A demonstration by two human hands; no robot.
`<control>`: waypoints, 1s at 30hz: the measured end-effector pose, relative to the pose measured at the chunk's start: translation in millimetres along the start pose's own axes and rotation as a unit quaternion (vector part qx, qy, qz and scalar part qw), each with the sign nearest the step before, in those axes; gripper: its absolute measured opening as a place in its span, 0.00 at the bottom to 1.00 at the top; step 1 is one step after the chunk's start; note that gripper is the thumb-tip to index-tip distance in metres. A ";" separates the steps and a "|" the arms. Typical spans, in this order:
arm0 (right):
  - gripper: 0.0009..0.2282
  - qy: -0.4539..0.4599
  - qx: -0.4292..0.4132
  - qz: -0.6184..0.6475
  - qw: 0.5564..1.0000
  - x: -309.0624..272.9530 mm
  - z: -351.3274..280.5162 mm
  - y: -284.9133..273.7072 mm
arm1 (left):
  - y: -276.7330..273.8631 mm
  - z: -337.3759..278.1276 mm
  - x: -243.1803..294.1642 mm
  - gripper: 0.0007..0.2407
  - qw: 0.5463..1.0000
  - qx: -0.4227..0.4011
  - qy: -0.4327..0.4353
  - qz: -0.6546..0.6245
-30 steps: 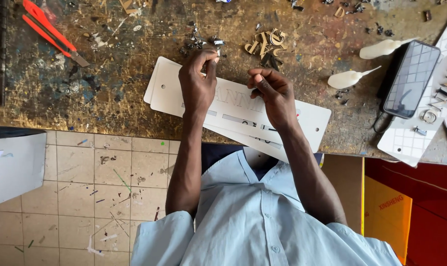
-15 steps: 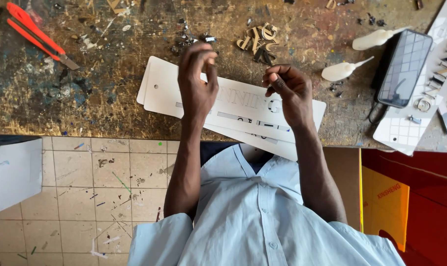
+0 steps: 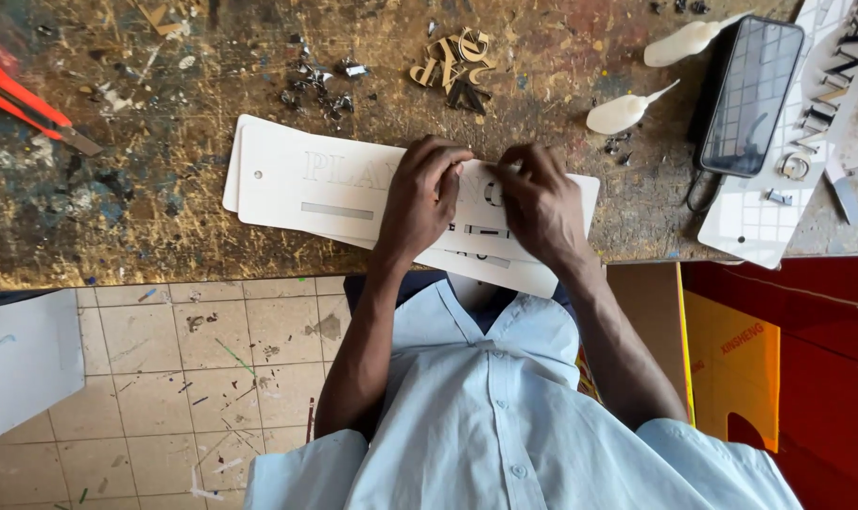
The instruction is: Gluing individual gold-colored letters onto a white sign board to assemble a sign.
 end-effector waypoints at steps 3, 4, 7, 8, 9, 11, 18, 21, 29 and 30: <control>0.25 -0.015 0.046 -0.043 0.998 -10.3 12.1 -25.4 | -0.7 2.4 1.5 0.09 1.000 0.017 -0.002 -0.011; 0.25 -0.020 0.041 -0.037 0.998 -7.4 0.2 -19.4 | -3.1 -3.0 6.0 0.09 1.000 0.020 -0.008 -0.006; 0.16 -0.065 -0.001 -0.038 0.997 -3.9 -13.2 -8.4 | -6.6 4.6 8.2 0.10 1.000 0.007 -0.009 -0.023; 0.16 -0.039 -0.017 -0.037 0.998 -9.7 -12.5 -6.9 | -6.1 5.3 5.8 0.11 1.000 0.006 -0.007 -0.027; 0.18 -0.010 -0.038 -0.036 0.999 -17.2 -17.0 -6.6 | -3.6 1.5 5.7 0.12 0.999 0.004 -0.010 -0.035; 0.19 0.007 -0.005 -0.025 1.000 -9.2 -12.9 -9.3 | -4.5 2.7 6.1 0.11 0.999 0.001 -0.013 -0.033; 0.04 0.021 0.111 0.036 0.993 -5.6 -21.5 -17.9 | 2.9 1.5 3.3 0.08 0.997 -0.010 0.042 0.056; 0.03 0.059 0.119 0.032 0.991 6.7 -29.9 -16.1 | 1.8 2.1 4.5 0.07 0.999 -0.010 0.032 0.042; 0.06 0.024 0.090 0.005 0.996 -12.3 -26.6 -12.3 | 1.4 3.8 8.2 0.06 0.999 -0.004 0.026 0.043; 0.07 0.010 0.095 0.024 0.995 -15.9 -25.0 -14.2 | 0.8 4.5 9.1 0.05 0.999 -0.004 0.026 0.044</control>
Point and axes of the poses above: each hand's wrist, its own z-axis towards the middle knuckle, its own y-axis out of the palm, x = y × z, the point moved 1 cm from there along z, towards the middle knuckle, and after that the axes turned 11 degrees about z, right-handed, at the moved point
